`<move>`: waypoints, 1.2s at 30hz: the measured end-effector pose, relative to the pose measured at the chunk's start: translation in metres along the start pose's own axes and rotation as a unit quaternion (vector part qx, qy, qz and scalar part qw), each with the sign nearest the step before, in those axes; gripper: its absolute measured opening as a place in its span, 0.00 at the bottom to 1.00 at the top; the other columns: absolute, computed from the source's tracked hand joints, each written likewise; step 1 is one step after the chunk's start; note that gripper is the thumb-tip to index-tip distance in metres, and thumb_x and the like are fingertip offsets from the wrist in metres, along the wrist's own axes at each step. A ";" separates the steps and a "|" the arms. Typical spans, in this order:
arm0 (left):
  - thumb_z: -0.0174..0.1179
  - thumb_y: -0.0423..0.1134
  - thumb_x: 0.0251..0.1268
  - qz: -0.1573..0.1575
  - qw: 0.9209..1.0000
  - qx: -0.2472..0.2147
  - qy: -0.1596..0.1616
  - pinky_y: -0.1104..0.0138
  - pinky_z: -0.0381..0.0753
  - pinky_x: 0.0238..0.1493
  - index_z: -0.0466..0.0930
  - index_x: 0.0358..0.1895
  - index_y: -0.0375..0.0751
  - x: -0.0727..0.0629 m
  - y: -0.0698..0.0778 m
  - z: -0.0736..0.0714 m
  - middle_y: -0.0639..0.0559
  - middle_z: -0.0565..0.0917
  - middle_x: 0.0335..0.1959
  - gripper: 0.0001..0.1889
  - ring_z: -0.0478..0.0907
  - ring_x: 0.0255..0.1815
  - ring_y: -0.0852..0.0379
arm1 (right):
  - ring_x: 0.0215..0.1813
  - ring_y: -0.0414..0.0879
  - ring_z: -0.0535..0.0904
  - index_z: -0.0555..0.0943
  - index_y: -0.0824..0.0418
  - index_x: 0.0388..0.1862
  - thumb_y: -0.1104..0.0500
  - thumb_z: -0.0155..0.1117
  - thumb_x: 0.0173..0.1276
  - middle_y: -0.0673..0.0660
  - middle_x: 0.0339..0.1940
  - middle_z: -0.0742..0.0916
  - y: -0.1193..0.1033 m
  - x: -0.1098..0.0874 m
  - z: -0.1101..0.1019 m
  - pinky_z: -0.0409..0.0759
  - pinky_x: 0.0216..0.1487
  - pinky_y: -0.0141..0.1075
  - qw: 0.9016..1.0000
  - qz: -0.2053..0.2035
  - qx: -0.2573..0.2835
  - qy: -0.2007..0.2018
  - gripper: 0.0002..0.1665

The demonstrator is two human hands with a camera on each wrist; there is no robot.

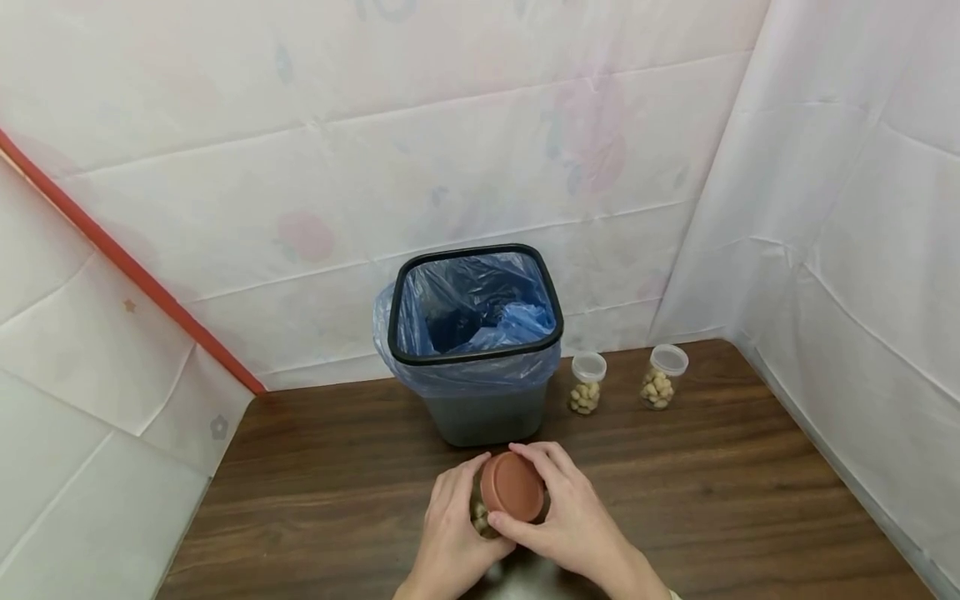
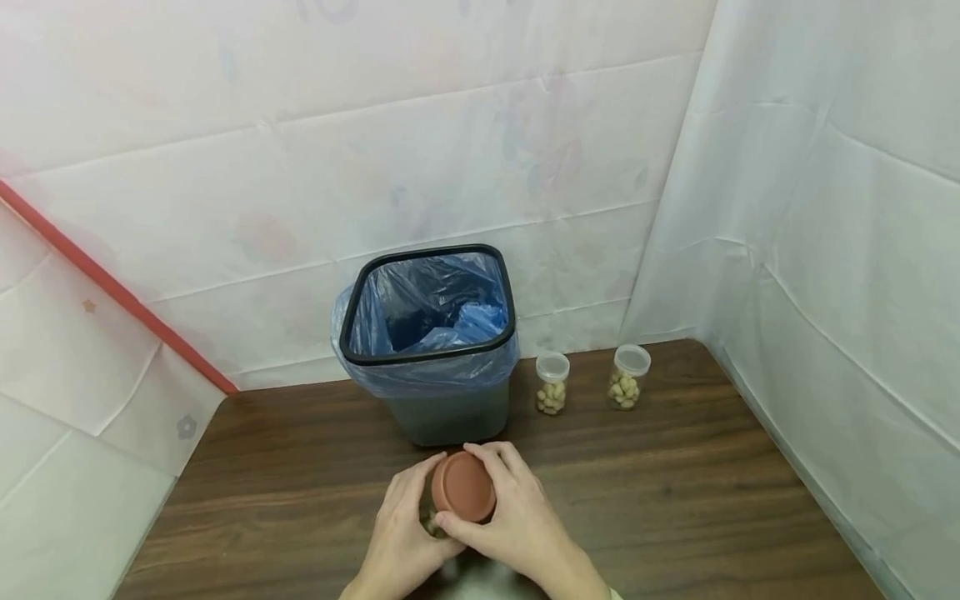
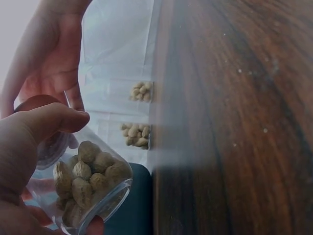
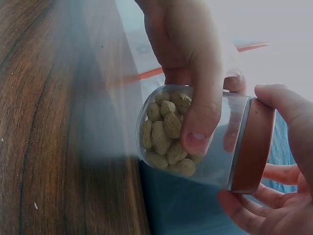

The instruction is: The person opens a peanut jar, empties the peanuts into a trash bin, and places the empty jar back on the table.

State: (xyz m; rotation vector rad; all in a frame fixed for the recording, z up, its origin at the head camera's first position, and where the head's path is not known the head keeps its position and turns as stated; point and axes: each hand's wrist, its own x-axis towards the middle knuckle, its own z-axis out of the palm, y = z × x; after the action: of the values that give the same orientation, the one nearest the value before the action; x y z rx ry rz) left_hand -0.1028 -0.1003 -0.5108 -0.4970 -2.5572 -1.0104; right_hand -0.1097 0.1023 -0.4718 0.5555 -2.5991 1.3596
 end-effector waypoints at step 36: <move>0.92 0.44 0.37 0.032 0.999 -0.002 0.005 0.48 0.88 0.53 0.78 0.72 0.45 0.004 0.000 -0.006 0.50 0.84 0.65 0.50 0.79 0.62 0.51 | 0.55 0.39 0.84 0.81 0.54 0.74 0.40 0.89 0.58 0.46 0.63 0.82 0.002 0.006 -0.007 0.88 0.52 0.38 0.999 -0.040 -0.001 -0.015 0.48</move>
State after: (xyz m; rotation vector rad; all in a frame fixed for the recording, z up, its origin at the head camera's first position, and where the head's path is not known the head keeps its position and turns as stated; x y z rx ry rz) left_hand -0.1056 -0.1033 -0.5051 -0.5698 -2.5138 -0.9945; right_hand -0.1160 0.1076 -0.4681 0.6775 -2.5719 1.3350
